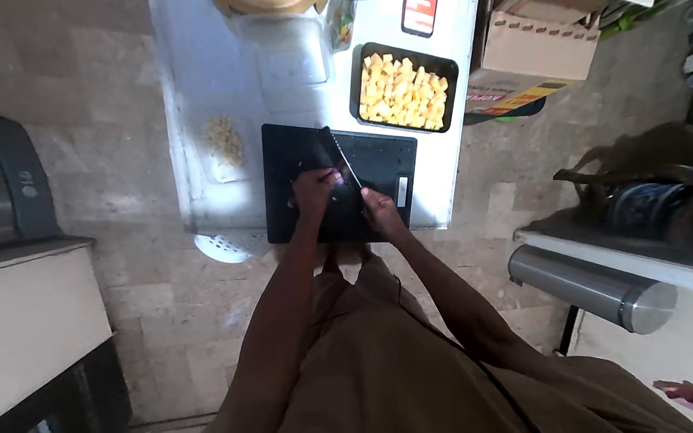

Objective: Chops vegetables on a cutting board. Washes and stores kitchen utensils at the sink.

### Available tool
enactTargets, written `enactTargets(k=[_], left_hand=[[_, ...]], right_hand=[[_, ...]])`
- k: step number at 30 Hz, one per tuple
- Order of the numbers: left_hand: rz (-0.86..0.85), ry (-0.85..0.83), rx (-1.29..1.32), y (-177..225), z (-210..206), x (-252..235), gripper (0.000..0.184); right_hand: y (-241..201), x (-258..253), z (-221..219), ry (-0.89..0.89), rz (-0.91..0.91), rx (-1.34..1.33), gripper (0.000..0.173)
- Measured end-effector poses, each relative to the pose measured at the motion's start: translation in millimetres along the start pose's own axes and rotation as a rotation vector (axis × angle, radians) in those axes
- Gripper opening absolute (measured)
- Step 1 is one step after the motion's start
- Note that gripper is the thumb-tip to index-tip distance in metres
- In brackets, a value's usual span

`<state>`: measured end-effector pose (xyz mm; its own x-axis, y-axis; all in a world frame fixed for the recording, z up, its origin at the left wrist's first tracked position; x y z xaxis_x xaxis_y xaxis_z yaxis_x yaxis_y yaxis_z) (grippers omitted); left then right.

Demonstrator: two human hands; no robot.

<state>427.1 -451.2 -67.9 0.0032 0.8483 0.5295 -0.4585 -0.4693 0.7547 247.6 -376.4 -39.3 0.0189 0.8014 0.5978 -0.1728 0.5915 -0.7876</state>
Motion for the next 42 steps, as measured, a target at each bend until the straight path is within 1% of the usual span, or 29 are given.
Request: enactTargets(k=[3,6,11,24,29,32,34,37,39,42], left_hand=[[0.035,-0.014,0.008,4,1,0,0.033],[0.026,-0.022,-0.018,3,0,1,0.034],[0.023,-0.079,-0.043,8,2,3,0.038],[0.053,-0.068,-0.028,9,4,4,0.034],[0.010,-0.048,-0.038,8,3,1,0.030],[0.023,-0.048,-0.051,10,5,2,0.028],[0.039,-0.048,-0.050,11,4,2,0.028],[0.028,-0.044,-0.051,11,4,-1,0.028],[0.018,-0.039,-0.057,9,3,-1,0.029],[0.021,-0.053,-0.054,8,2,-2,0.030]], right_hand=[[-4,9,2,0.013,-0.001,-0.018,0.040],[3,28,6,0.006,-0.008,-0.049,0.040],[9,52,11,-0.015,-0.070,-0.001,0.043],[11,52,7,-0.014,-0.055,0.014,0.044],[8,55,7,-0.013,-0.073,0.052,0.045],[9,56,4,-0.018,-0.082,0.105,0.045],[10,51,1,-0.012,-0.055,0.140,0.046],[11,23,-7,0.020,0.029,0.121,0.044],[7,9,-10,0.024,0.022,0.068,0.041],[-3,5,-7,0.033,0.018,-0.009,0.039]])
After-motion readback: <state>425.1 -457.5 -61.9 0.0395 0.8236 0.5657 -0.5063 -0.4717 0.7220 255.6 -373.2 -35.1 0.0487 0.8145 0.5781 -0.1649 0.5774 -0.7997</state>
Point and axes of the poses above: each hand's wrist, its own x-axis away from the middle knuckle, its own z-axis out of the back of the hand, y = z × x, the point moved 5 cm from there along -x, towards the middle knuckle, and after that the axes turned 4 degrees about x, right-handed, at the moved point
